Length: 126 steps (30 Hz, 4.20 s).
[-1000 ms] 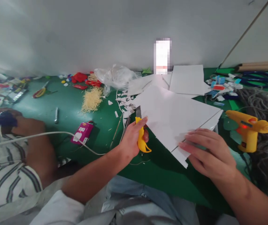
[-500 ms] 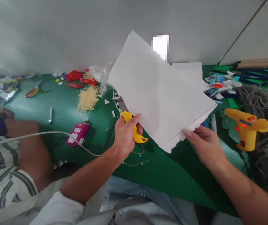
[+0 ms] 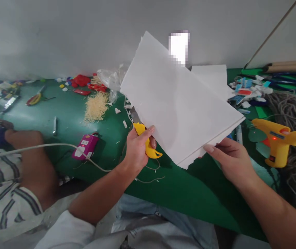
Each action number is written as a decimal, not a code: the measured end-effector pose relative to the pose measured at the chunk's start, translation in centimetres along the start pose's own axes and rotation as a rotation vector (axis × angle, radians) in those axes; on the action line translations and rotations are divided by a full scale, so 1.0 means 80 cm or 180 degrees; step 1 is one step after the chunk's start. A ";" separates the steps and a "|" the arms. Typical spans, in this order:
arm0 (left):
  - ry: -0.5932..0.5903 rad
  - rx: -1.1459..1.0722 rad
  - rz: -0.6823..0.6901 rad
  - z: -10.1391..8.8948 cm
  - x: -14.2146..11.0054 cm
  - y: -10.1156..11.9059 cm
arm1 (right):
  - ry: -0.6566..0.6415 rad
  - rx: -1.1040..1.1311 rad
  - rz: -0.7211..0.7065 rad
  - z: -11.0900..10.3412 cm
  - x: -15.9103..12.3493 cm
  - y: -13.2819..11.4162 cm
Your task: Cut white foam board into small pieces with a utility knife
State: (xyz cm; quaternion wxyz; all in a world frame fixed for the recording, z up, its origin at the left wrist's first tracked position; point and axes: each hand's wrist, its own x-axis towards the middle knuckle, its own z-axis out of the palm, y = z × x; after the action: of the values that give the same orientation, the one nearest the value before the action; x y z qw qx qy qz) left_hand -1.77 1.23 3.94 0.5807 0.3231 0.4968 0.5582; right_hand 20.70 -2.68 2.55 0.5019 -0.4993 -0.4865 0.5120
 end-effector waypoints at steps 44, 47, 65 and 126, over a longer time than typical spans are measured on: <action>-0.0337 0.1042 0.0459 -0.041 0.035 0.033 | 0.0955 0.0291 0.0608 -0.009 0.012 -0.030; -0.0246 0.0957 0.0340 -0.043 0.032 0.025 | 0.1374 0.0477 0.0337 -0.004 0.014 -0.027; 0.0049 0.0430 -0.0034 -0.025 0.051 0.007 | -0.0416 -0.1081 0.0152 -0.008 0.001 -0.015; -0.1353 0.5234 0.1053 -0.026 0.008 0.003 | -0.0814 -0.4453 -0.2424 0.014 0.001 0.046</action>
State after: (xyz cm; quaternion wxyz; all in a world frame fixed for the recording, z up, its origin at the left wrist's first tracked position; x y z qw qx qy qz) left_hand -3.86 1.54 3.37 0.1545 0.8063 0.5704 0.0267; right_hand 19.45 -2.65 -1.07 0.1535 -0.4353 -0.8848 -0.0642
